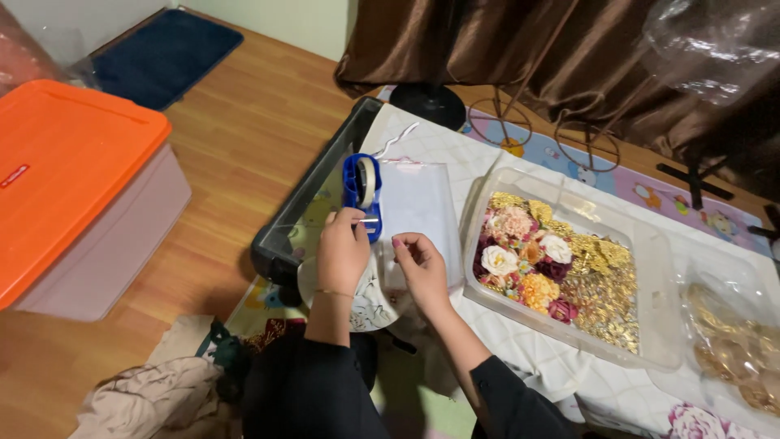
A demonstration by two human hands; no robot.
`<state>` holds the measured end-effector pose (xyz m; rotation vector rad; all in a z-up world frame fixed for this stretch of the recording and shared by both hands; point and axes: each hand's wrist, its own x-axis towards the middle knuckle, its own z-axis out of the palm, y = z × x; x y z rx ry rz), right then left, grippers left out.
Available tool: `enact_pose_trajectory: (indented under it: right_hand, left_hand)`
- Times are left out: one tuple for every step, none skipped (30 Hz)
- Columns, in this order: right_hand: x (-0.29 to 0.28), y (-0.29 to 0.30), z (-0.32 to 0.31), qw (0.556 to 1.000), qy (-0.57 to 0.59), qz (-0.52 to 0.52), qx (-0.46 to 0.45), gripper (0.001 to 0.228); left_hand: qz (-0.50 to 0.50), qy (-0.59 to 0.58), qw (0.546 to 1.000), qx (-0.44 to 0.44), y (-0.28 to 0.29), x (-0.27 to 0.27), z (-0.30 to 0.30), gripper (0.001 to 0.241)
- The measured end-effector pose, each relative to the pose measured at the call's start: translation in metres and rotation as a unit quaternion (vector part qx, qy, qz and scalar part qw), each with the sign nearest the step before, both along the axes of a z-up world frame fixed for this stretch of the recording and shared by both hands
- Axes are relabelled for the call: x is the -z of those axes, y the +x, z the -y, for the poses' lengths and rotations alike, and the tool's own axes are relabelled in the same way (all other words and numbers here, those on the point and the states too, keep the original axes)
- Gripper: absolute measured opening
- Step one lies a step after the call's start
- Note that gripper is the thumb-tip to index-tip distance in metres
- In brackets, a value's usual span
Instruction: The person places gold bangles into a plastic bag, uses a tape dispenser to seal the bag, and then carefully arranges decorative flowers and jewelry inside a large plastic container.
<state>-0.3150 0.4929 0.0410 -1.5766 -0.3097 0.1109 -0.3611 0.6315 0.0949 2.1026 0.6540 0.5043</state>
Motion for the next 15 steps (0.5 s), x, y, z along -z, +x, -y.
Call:
enact_pose_trajectory:
  right_hand:
    - [0.002, 0.002, 0.005, 1.000, 0.000, 0.002, 0.003, 0.011]
    - [0.004, 0.005, 0.010, 1.000, 0.022, -0.001, -0.006, 0.012]
    - [0.006, 0.007, 0.015, 0.999, 0.043, -0.004, -0.016, 0.013]
    - [0.003, 0.007, 0.021, 0.999, 0.043, -0.002, -0.013, 0.013]
    - [0.001, 0.007, 0.027, 0.999, 0.051, -0.002, -0.017, 0.014]
    - [-0.001, 0.007, 0.033, 0.998, 0.058, -0.001, -0.021, 0.015]
    - [-0.013, 0.002, 0.038, 0.998, 0.059, 0.001, -0.016, 0.015]
    - [-0.025, -0.002, 0.043, 0.998, 0.060, 0.001, -0.024, 0.016]
    - [-0.037, -0.007, 0.049, 0.998, 0.062, 0.000, -0.031, 0.016]
    - [-0.041, -0.006, 0.056, 0.998, 0.063, 0.002, -0.025, 0.016]
    - [-0.044, -0.007, 0.064, 0.997, 0.065, 0.009, -0.035, 0.016]
    - [-0.047, -0.007, 0.072, 0.997, 0.068, 0.016, -0.046, 0.016]
    - [-0.048, -0.006, 0.081, 0.997, 0.068, 0.016, -0.038, 0.016]
    - [-0.049, -0.005, 0.091, 0.997, 0.053, 0.015, -0.051, 0.015]
    - [-0.050, -0.004, 0.100, 0.997, 0.039, 0.013, -0.065, 0.015]
  left_hand:
    - [0.002, 0.000, 1.000, 0.003, 0.001, 0.002, 0.001, 0.018]
    - [0.018, -0.007, 0.999, 0.033, 0.002, 0.004, 0.001, 0.016]
    - [0.034, -0.014, 0.997, 0.063, 0.003, 0.007, 0.001, 0.016]
    - [0.036, -0.013, 0.997, 0.066, 0.007, 0.012, 0.003, 0.016]
    - [0.035, -0.050, 0.992, 0.108, 0.011, 0.017, 0.005, 0.016]
    - [0.034, -0.087, 0.984, 0.150, 0.016, 0.022, 0.007, 0.017]
    - [0.035, -0.086, 0.984, 0.155, 0.017, 0.018, 0.012, 0.017]
    - [0.016, -0.143, 0.969, 0.202, 0.018, 0.014, 0.017, 0.028]
    - [-0.004, -0.200, 0.947, 0.250, 0.020, 0.010, 0.022, 0.045]
    - [-0.005, -0.198, 0.946, 0.256, 0.025, 0.011, 0.028, 0.045]
    - [-0.021, -0.266, 0.929, 0.258, 0.029, 0.013, 0.034, 0.052]
    - [-0.038, -0.332, 0.906, 0.259, 0.033, 0.015, 0.040, 0.059]
    - [-0.041, -0.331, 0.905, 0.266, 0.037, 0.020, 0.044, 0.059]
    - [-0.036, -0.343, 0.893, 0.289, 0.041, 0.025, 0.049, 0.050]
    - [-0.031, -0.354, 0.882, 0.311, 0.045, 0.029, 0.052, 0.041]
